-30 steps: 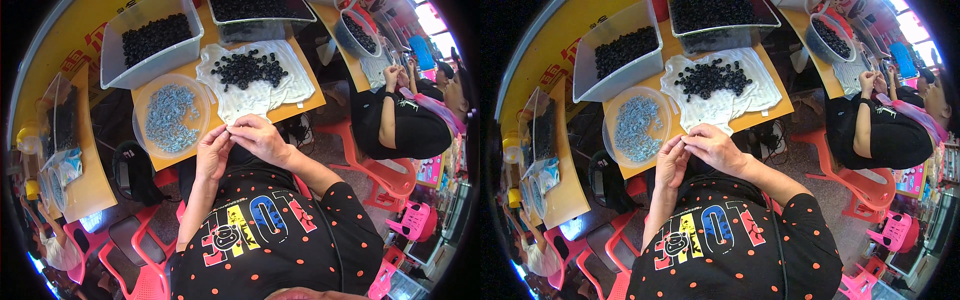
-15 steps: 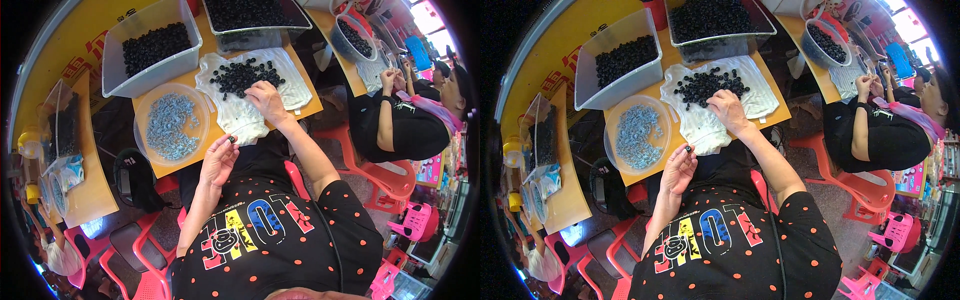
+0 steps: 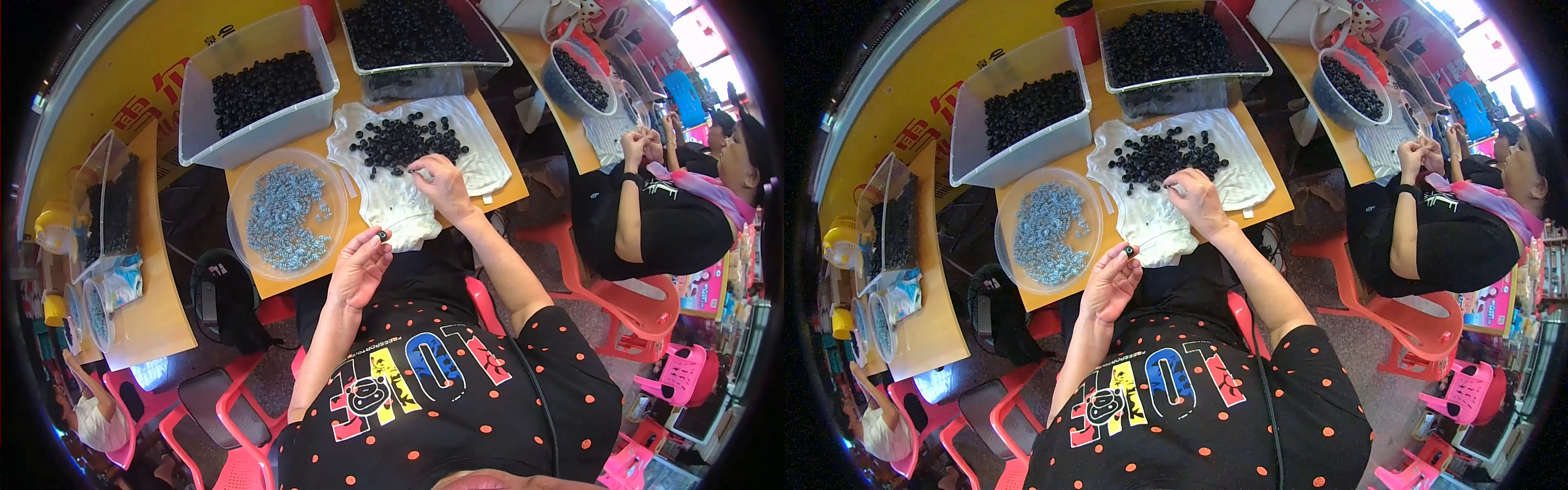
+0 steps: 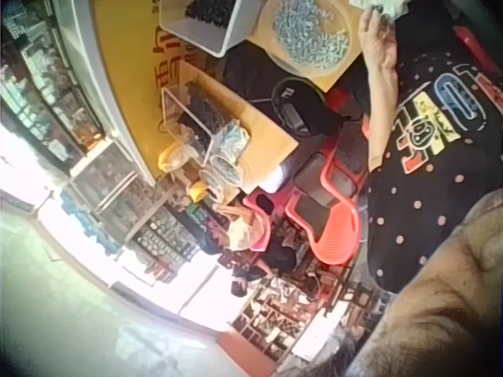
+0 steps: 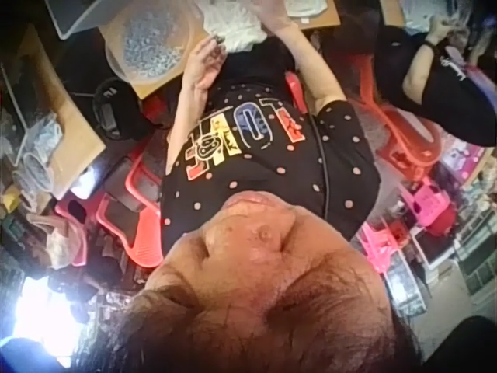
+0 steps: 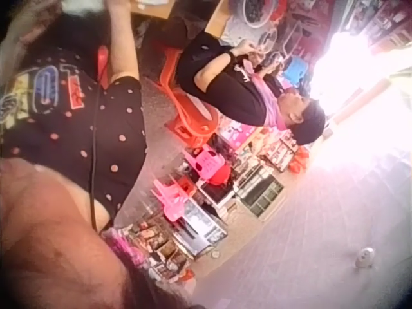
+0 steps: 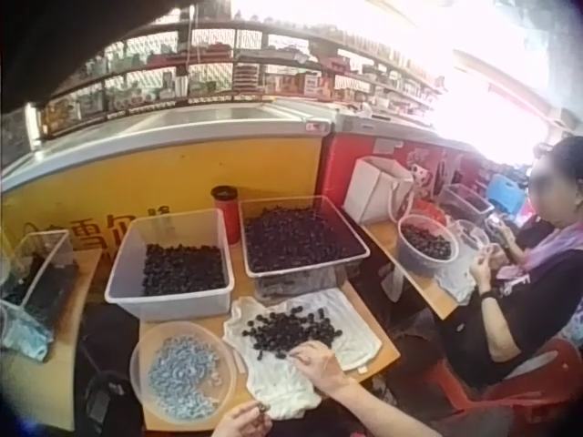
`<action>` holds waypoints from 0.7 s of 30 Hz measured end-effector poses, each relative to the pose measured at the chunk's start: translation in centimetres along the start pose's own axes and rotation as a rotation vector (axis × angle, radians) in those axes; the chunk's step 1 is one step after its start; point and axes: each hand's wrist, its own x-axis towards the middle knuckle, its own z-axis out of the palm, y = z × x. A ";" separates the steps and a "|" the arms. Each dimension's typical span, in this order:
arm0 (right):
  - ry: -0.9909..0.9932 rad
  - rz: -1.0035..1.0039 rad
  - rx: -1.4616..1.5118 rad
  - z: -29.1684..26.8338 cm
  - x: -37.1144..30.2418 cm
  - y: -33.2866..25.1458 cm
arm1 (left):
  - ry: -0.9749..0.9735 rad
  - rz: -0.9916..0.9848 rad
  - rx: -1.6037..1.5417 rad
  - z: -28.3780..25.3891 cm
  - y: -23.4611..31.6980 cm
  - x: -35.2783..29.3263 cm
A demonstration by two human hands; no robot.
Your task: The person assembles small components by picking up black beads and small inserts by hand and pressing the inserts into the beads one at a time.
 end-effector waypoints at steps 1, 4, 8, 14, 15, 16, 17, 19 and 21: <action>-0.002 -0.005 0.004 -0.6 0.3 -1.2 | 0.006 0.009 0.005 0.1 0.1 -0.1; -0.082 0.477 0.457 -1.9 -0.1 -3.6 | 0.023 0.054 0.066 1.4 0.8 0.0; -0.189 0.468 0.673 -4.0 0.2 -7.7 | 0.014 0.104 0.091 2.5 1.5 0.6; -0.198 0.248 0.536 -4.6 0.3 -11.4 | 0.008 0.150 0.079 3.3 1.6 0.6; -0.194 0.161 0.434 -4.7 0.4 -12.0 | 0.001 0.153 0.061 3.2 1.5 0.6; -0.220 0.139 0.404 -4.8 0.4 -12.1 | 0.003 0.154 0.058 3.2 1.5 0.5; -0.224 0.140 0.404 -4.6 0.4 -12.2 | 0.007 0.165 0.064 3.1 1.4 0.4; -0.194 0.029 0.341 -4.2 0.2 -12.1 | 0.011 0.173 0.068 3.1 1.3 0.3; -0.182 0.001 0.322 -3.8 0.0 -11.9 | 0.030 0.204 0.113 3.0 1.2 0.2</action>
